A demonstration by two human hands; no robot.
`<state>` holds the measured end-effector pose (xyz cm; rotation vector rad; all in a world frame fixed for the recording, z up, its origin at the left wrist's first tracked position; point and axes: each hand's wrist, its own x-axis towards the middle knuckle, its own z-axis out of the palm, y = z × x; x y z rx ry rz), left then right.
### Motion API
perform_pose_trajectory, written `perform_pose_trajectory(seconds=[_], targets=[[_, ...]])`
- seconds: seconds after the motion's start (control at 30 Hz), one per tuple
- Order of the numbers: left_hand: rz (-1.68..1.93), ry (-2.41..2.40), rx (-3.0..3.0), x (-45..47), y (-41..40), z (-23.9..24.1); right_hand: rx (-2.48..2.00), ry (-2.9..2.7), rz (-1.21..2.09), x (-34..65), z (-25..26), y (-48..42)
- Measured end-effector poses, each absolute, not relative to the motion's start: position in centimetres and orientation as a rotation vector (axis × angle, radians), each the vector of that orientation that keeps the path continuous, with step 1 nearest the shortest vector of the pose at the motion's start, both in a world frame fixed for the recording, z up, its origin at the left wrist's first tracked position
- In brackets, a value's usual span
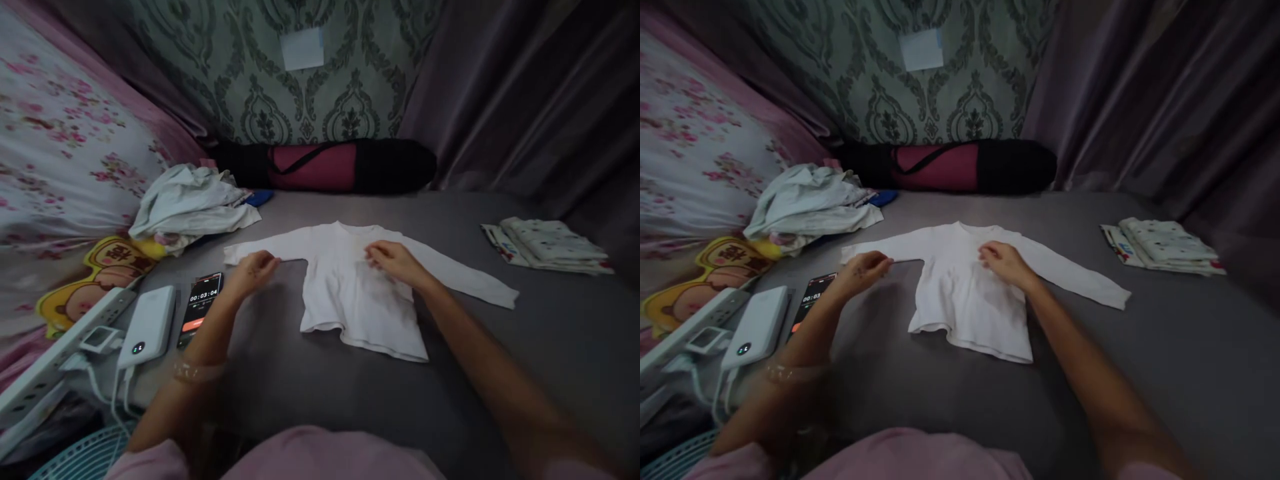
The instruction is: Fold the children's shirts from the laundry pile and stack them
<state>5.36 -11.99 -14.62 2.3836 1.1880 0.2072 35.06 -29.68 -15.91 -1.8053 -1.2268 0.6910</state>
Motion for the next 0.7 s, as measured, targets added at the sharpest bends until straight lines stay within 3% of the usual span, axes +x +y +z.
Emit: perform_pose_trajectory(seconds=[0.27, 0.5, 0.7], targets=[[0.273, 0.930, 1.915, 1.2, -23.2, -17.2, -2.217, -0.901, 0.706, 34.3, -17.9, -46.3], [0.542, 0.968, 2.484, 3.0, -26.9, -19.7, -2.416, -1.268, 0.269, 27.0, -18.9, -48.8], [0.369, 1.005, 2.722, 4.1, -26.4, -18.9, -2.495, -1.512, 0.018, 26.8, -19.6, -49.2]])
